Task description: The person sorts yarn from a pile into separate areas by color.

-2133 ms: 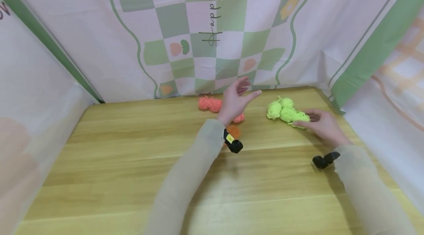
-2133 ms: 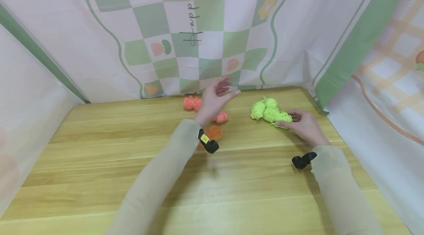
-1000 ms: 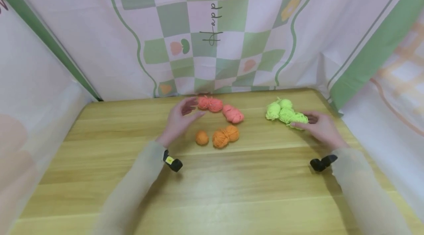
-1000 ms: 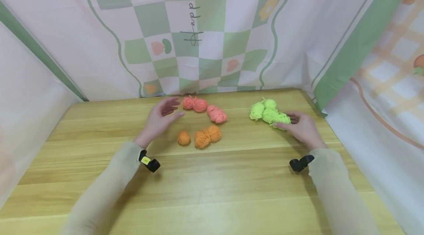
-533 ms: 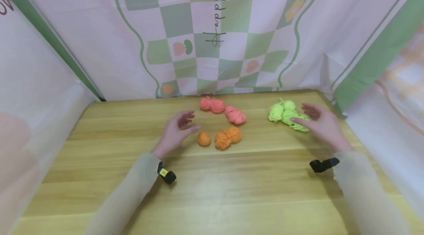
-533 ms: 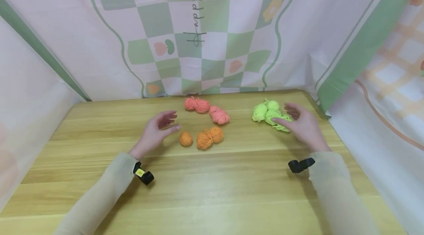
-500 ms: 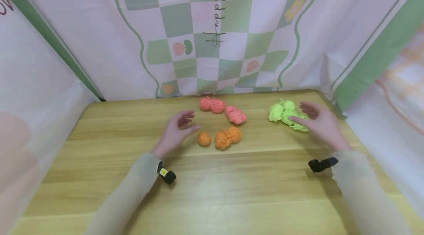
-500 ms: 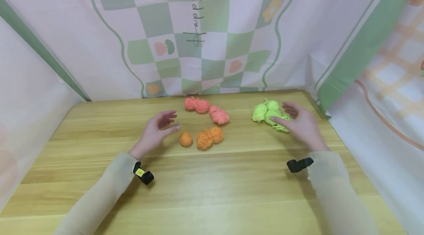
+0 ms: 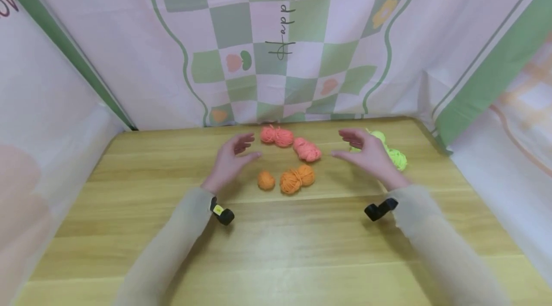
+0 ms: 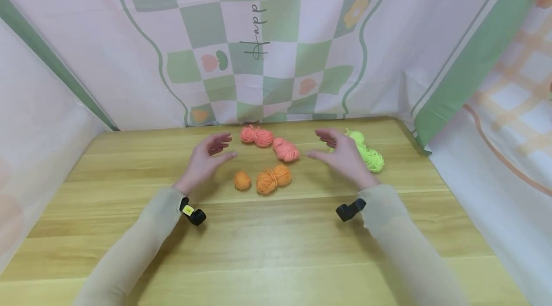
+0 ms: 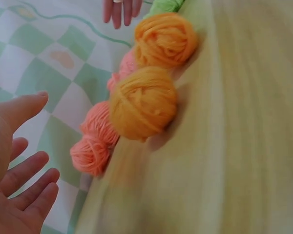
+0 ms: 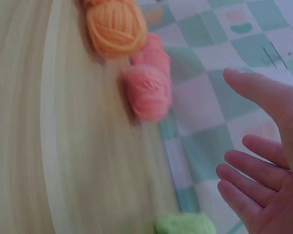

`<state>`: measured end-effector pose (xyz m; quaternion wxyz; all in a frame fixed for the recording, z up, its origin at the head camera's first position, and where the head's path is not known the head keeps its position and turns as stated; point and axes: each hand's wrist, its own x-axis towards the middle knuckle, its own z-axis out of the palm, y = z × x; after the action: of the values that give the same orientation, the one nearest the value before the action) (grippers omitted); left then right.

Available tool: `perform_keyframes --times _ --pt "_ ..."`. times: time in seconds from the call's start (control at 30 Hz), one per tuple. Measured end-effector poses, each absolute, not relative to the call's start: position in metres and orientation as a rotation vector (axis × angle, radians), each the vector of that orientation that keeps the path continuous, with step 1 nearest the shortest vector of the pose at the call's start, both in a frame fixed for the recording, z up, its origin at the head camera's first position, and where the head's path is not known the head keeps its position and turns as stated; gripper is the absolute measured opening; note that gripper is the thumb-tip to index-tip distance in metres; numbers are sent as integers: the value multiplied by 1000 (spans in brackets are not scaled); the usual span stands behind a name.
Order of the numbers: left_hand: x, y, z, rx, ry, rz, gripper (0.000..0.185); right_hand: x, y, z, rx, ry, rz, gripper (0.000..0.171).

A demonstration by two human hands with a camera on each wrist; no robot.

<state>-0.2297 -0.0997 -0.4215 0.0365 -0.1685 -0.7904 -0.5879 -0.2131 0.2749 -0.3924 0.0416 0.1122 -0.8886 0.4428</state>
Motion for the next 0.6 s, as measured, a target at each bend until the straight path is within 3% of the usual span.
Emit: perform_keyframes --times 0.6 --pt "-285 -75 -421 -476 -2406 -1809 62 -247 233 -428 380 -2809 1518 82"
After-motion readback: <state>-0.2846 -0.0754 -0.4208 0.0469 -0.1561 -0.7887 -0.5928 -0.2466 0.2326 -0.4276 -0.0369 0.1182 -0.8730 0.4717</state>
